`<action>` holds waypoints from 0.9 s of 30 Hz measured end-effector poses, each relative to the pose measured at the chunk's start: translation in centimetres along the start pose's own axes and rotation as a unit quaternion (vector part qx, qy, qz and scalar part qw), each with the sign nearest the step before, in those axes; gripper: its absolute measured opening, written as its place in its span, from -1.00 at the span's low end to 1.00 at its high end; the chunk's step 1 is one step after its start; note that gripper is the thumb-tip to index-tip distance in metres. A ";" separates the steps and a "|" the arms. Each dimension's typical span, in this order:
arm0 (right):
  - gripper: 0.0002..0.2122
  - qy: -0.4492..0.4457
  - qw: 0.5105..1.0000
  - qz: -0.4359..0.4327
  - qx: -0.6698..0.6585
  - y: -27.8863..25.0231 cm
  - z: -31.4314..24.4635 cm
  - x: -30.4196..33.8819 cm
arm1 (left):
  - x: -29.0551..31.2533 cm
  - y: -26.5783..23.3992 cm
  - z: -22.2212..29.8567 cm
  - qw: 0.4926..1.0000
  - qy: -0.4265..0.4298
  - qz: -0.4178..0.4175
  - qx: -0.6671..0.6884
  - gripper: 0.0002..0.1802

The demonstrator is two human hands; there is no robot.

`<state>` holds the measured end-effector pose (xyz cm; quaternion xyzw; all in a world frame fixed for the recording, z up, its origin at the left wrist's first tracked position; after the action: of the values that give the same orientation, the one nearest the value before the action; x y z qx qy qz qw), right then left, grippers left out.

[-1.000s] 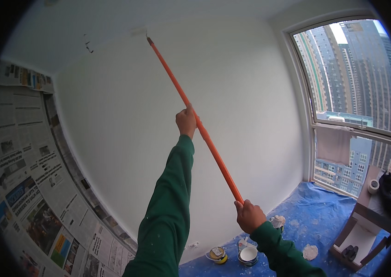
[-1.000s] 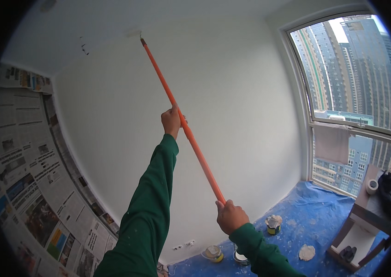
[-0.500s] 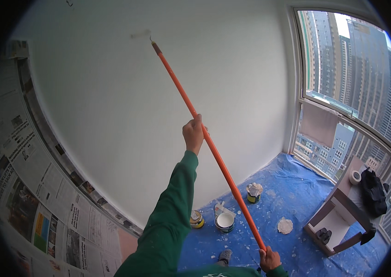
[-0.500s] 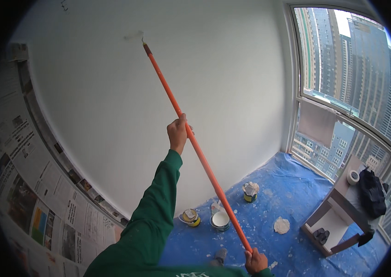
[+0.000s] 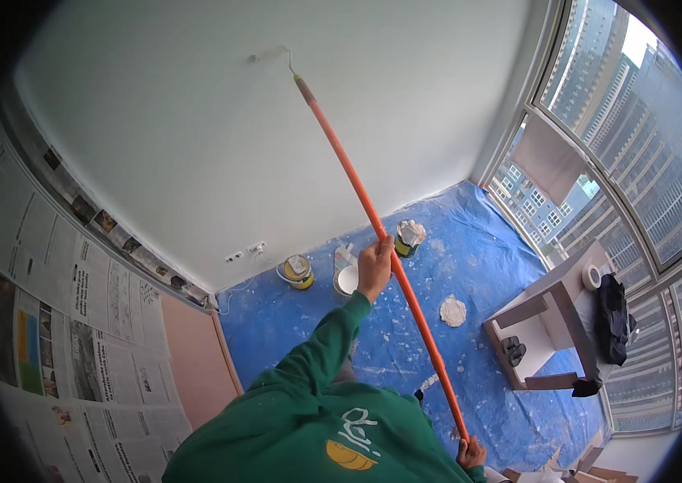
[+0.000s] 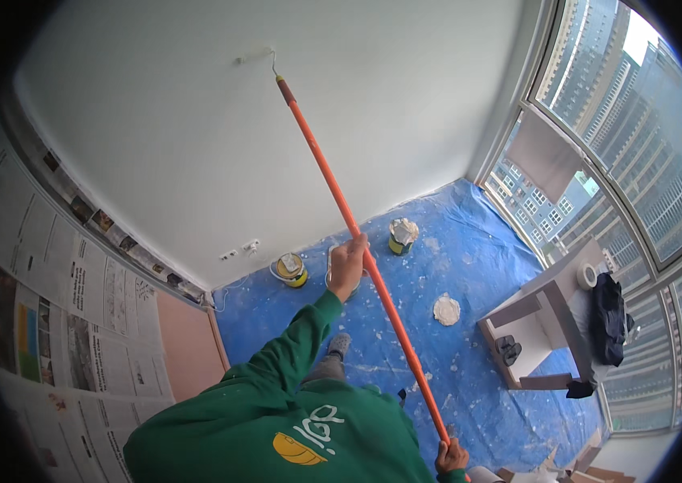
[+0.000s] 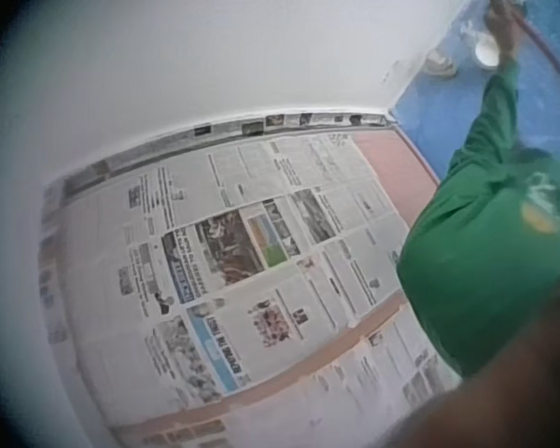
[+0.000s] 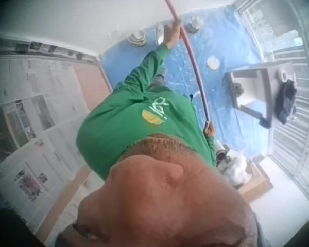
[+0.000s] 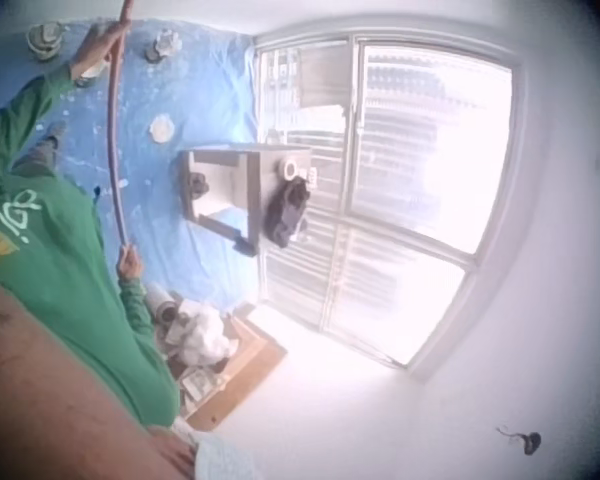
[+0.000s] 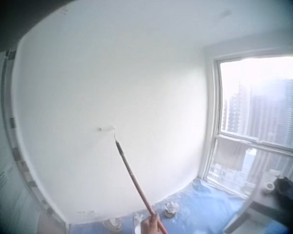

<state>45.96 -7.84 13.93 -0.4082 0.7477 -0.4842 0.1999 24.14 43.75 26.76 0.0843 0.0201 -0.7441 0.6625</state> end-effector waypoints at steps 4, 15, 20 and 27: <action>-0.62 0.005 0.999 -0.023 0.043 -0.3 3.7 2.0 | 2.6 0.2 -5.2 0.998 -0.054 0.010 0.008 -0.45; -0.63 0.089 0.982 -0.108 0.129 -2.3 2.3 3.9 | 6.4 -0.7 -17.2 0.978 -0.208 0.002 -0.034 -0.44; -0.63 0.108 0.973 -0.115 0.170 -3.6 -0.3 3.3 | 6.6 -0.7 -21.7 0.959 -0.283 -0.010 -0.017 -0.45; -0.62 0.148 0.946 -0.183 0.221 -4.4 -4.4 -0.3 | 5.4 -2.4 -28.3 0.926 -0.376 -0.012 -0.007 -0.47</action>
<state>44.91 -6.00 19.74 -0.4079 0.5551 -0.7204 0.0803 23.95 42.72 -2.16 -0.2068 -0.2245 -0.7285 0.6132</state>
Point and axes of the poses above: each hand's wrist, its own x-axis away from the middle knuckle, its own y-axis out of the palm, z = x × y, the point moved 8 cm from there along -x, towards the middle knuckle, and after that the axes turned 11 degrees about y, right-handed, at the moved point
